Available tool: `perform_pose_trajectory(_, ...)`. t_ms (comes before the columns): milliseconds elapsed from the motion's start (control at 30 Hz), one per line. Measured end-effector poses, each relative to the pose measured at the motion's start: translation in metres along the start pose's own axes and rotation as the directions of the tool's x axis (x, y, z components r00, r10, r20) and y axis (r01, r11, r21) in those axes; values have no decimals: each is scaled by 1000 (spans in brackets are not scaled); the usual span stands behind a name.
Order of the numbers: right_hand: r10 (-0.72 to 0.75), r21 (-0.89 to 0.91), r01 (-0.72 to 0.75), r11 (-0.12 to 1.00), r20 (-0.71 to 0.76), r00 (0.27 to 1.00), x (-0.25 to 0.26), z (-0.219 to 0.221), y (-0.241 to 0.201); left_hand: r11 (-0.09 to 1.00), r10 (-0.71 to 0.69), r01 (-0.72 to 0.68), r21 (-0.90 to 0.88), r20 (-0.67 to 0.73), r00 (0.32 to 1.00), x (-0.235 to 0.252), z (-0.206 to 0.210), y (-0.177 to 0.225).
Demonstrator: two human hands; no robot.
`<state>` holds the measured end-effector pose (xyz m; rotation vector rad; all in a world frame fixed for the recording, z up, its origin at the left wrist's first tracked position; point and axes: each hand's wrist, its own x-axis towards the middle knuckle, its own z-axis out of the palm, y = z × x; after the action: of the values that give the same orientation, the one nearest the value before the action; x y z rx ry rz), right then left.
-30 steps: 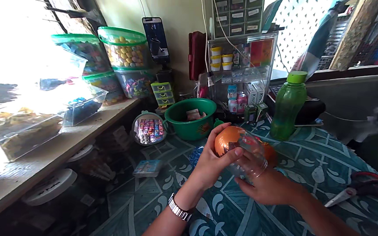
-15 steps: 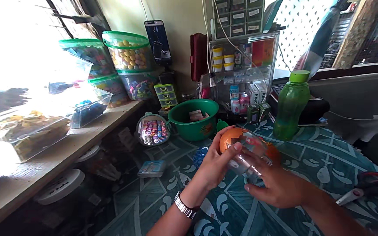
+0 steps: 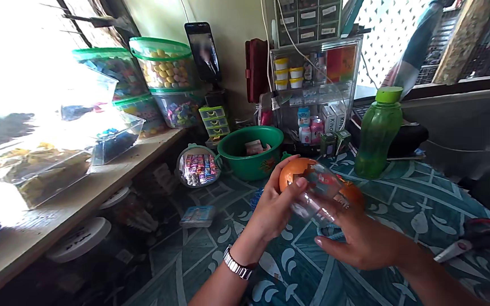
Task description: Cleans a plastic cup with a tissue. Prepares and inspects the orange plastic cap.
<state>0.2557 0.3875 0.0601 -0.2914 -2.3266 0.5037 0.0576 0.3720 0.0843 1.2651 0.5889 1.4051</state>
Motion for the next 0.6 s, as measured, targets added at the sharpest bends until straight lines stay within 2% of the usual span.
perform_pose_trajectory(100, -91, -370, 36, 928, -133, 987, 5, 18, 2, 1000, 29, -30, -7, -35, 999, 1, -1, -1)
perform_pose_trajectory(167, -109, -371, 43, 928, -157, 982, 6, 21, 3, 1000, 19, -20, -9, -71, 997, 1, 1, 1)
perform_pose_trajectory(200, -83, -253, 42, 966, -153, 985, 5, 18, 0, 1000, 15, -16, -12, -80, 997, 1, 1, 3)
perform_pose_trajectory(267, -22, 172, 41, 984, -110, 994, 4, 10, -2, 999, 33, -35, -22, -78, 996, 0, -1, 5)
perform_pose_trajectory(333, -24, 553, 58, 831, -69, 997, 7, 4, -1, 996, 87, -87, 2, -91, 992, -1, -1, 6)
perform_pose_trajectory(367, -29, 673, 68, 737, -68, 997, 8, 3, -1, 993, 115, -113, 29, -89, 989, -1, -1, 7)
perform_pose_trajectory(433, 8, 825, 78, 559, -100, 995, 7, 4, -2, 984, 163, -156, 86, -72, 984, -1, -2, 8)
perform_pose_trajectory(533, 201, 951, 129, 280, -190, 961, 8, 12, -6, 972, 200, -194, 130, -37, 979, -2, -4, 10)
perform_pose_trajectory(600, 197, 971, 190, 144, -216, 956, 10, 16, -6, 971, 198, -197, 134, 6, 980, -3, -6, 10)
